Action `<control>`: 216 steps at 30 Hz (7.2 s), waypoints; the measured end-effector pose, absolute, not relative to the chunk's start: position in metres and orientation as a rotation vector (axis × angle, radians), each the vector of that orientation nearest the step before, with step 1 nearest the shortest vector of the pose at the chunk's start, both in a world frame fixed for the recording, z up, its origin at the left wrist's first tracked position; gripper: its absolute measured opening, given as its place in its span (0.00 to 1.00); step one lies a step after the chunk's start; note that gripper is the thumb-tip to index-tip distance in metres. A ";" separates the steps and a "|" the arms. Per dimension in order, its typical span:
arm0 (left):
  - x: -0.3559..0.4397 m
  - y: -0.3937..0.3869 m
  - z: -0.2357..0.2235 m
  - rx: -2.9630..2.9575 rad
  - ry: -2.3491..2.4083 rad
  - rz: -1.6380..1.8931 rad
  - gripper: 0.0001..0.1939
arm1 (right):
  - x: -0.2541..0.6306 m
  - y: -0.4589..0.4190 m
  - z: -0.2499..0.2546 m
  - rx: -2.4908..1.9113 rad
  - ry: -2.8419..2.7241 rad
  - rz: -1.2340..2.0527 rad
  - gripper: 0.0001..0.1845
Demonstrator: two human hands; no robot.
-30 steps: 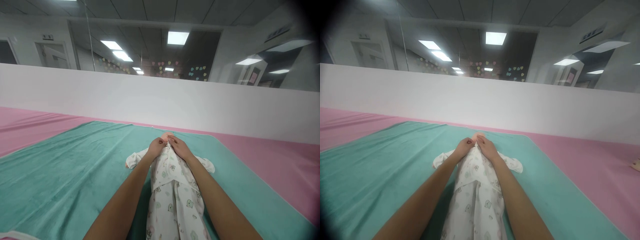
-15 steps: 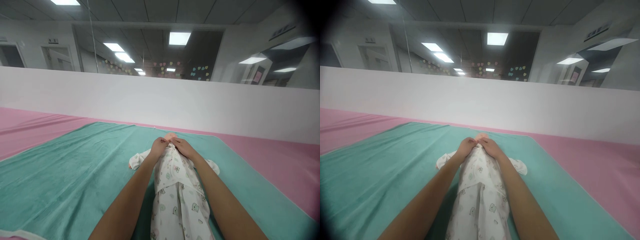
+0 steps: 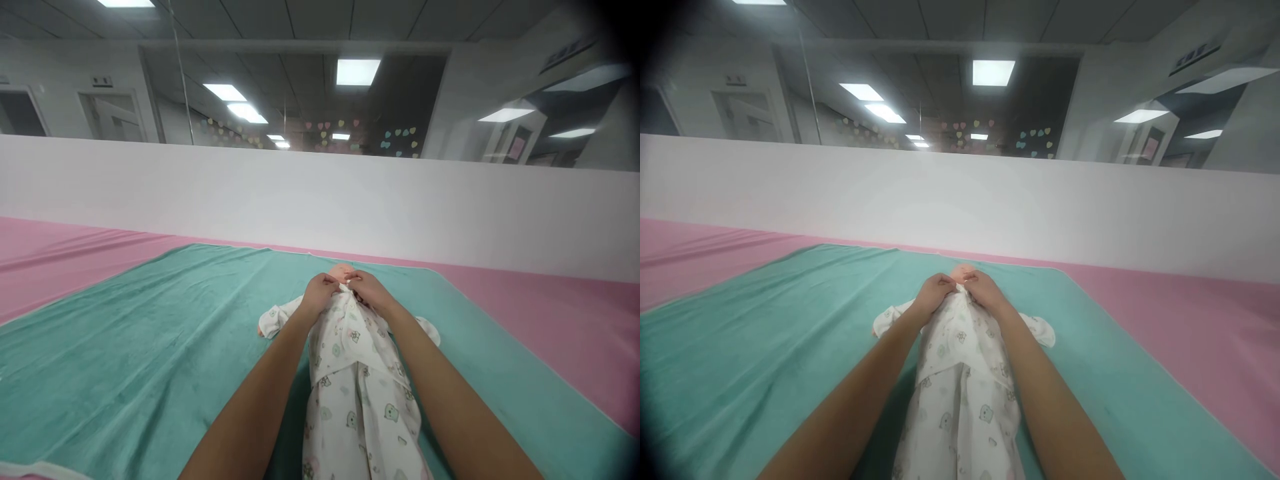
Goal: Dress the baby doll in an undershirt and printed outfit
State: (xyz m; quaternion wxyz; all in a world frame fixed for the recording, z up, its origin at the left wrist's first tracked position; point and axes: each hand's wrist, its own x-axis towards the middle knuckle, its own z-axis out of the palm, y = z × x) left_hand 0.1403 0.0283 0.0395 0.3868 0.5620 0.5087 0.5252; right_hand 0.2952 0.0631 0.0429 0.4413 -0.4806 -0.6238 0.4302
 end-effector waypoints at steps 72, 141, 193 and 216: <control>0.141 0.050 0.026 1.540 1.499 1.273 0.07 | 0.282 0.061 0.030 -1.248 -1.442 0.842 0.07; 0.141 0.052 0.024 1.563 1.523 1.309 0.04 | 0.285 0.063 0.029 -1.212 -1.441 0.814 0.11; 0.126 0.021 0.052 1.556 1.147 1.084 0.19 | 0.279 0.040 0.043 -1.361 -1.780 0.071 0.13; 0.125 0.023 0.050 1.560 1.188 1.047 0.18 | 0.279 0.050 0.038 -1.393 -1.871 0.278 0.13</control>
